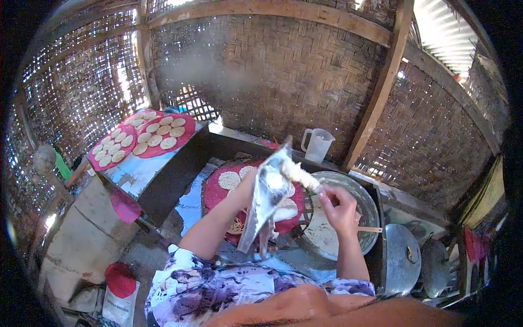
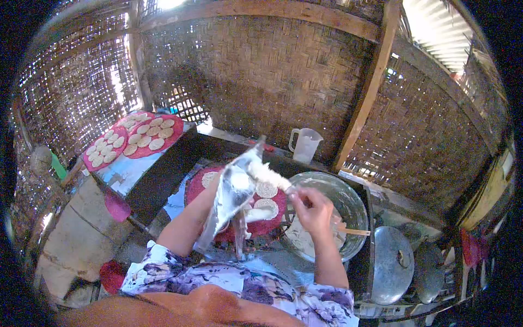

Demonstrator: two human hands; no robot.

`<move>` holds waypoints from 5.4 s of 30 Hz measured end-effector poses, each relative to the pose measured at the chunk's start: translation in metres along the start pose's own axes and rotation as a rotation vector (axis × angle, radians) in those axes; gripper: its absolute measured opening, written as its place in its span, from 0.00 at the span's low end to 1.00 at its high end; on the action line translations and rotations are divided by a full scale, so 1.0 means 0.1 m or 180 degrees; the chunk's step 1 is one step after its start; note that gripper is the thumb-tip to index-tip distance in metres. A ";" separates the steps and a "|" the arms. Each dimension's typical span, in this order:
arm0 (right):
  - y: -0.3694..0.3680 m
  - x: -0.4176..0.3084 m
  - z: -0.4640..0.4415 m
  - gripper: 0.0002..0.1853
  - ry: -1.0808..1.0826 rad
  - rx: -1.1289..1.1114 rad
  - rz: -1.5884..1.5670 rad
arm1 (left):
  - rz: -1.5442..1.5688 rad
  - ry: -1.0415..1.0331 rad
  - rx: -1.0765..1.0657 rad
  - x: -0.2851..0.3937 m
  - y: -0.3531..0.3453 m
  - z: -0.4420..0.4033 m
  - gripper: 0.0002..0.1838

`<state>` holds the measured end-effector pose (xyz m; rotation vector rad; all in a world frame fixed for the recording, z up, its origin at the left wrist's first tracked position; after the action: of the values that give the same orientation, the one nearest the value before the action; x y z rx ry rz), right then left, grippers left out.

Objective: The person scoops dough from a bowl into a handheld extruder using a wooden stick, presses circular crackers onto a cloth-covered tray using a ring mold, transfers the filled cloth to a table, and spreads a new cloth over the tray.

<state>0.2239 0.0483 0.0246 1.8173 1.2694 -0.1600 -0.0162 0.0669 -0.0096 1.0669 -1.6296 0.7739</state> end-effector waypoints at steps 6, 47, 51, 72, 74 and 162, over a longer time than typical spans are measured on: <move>-0.04 0.10 0.18 0.05 -0.0189 -0.0664 -0.1748 | 0.0009 -0.1252 0.0528 0.42 0.22 0.34 0.09; -0.83 0.20 0.65 0.07 -0.1598 -0.1272 -0.2317 | -0.0206 -0.2480 0.0146 0.89 0.20 0.65 0.15; -0.89 0.23 0.70 0.04 -0.1484 -0.1272 -0.2418 | -0.0086 -0.2174 0.0395 0.83 0.16 0.68 0.18; -0.61 -0.06 0.51 0.07 -0.1313 -0.1068 -0.2171 | -0.3883 -0.3440 0.0355 0.71 -0.09 0.69 0.14; -0.58 -0.09 0.51 0.07 -0.1255 -0.1178 -0.2527 | -0.3843 -0.3460 0.0473 0.69 -0.10 0.72 0.15; -1.07 0.01 -0.20 0.53 -0.2669 -0.4614 -0.3176 | 0.3201 -0.2274 -0.0548 -0.11 1.19 0.52 0.27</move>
<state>0.1305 0.0717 -0.0267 -0.2129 1.0085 -0.3574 -0.1436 0.0727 -0.0345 0.3252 -2.8599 0.8846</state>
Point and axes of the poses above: each hand's wrist, its own z-axis away from the middle knuckle, its own y-axis out of the back of the hand, x = y × z, the point moved 3 cm from there along -z, towards the middle knuckle, and after that the axes turned 14 degrees about -x, right-handed, at the moved point
